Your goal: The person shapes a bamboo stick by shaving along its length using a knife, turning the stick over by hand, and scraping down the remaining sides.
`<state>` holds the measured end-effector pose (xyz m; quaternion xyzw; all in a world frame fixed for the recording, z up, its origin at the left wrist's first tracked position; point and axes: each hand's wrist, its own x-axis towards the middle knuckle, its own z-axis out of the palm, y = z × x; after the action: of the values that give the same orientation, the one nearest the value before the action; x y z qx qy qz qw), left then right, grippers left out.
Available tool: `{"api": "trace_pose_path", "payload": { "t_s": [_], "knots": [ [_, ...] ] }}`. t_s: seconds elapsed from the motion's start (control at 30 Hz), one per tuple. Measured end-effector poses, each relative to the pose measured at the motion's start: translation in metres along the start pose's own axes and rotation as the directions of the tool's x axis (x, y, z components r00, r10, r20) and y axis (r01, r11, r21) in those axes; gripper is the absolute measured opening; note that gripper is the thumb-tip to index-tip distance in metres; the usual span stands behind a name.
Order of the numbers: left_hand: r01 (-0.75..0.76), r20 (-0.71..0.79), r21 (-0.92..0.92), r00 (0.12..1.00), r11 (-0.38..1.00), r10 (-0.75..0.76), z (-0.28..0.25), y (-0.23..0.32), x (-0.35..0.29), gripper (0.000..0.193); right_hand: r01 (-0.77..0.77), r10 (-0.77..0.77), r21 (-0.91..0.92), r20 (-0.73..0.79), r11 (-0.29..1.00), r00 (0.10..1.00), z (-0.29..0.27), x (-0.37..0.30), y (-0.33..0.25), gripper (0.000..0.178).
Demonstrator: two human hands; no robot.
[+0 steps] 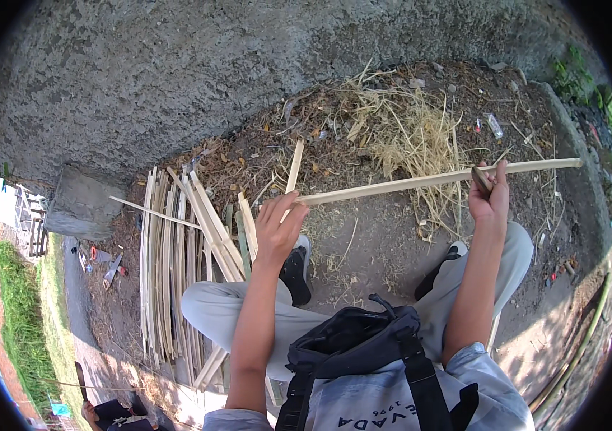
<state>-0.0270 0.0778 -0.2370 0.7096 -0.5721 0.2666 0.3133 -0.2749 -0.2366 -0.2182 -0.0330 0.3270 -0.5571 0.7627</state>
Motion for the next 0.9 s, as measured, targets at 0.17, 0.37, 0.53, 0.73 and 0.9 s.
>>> {"api": "trace_pose_path", "payload": {
  "t_s": [0.17,0.37,0.53,0.73,0.9],
  "knots": [
    [-0.042,-0.024,0.001,0.999,0.999,0.042,0.005,-0.005,-0.001,0.012,-0.063,0.062,0.036,0.049,0.997,0.997,-0.008,0.003,-0.009,0.032],
    [0.215,-0.031,-0.167,0.974,0.962,-0.223,0.016,-0.004,-0.010,0.010,-0.048,0.048,0.036,0.020,0.998,0.999,-0.007,0.001,-0.010,0.030],
    [0.179,-0.114,-0.215,0.972,0.960,-0.206,0.013,-0.001,-0.003,0.014,-0.020,0.020,0.021,-0.006,1.000,1.000,-0.007,0.001,-0.009,0.031],
    [0.180,-0.164,-0.221,0.962,0.958,-0.219,0.005,-0.001,-0.005,0.015,-0.045,0.045,-0.011,0.046,0.999,0.998,-0.009,0.003,-0.011,0.031],
    [0.273,-0.249,-0.477,0.870,0.836,-0.426,0.003,-0.008,-0.007,0.009,-0.058,0.058,-0.021,0.006,0.998,0.998,-0.013,0.010,-0.011,0.030]
  ]
}}
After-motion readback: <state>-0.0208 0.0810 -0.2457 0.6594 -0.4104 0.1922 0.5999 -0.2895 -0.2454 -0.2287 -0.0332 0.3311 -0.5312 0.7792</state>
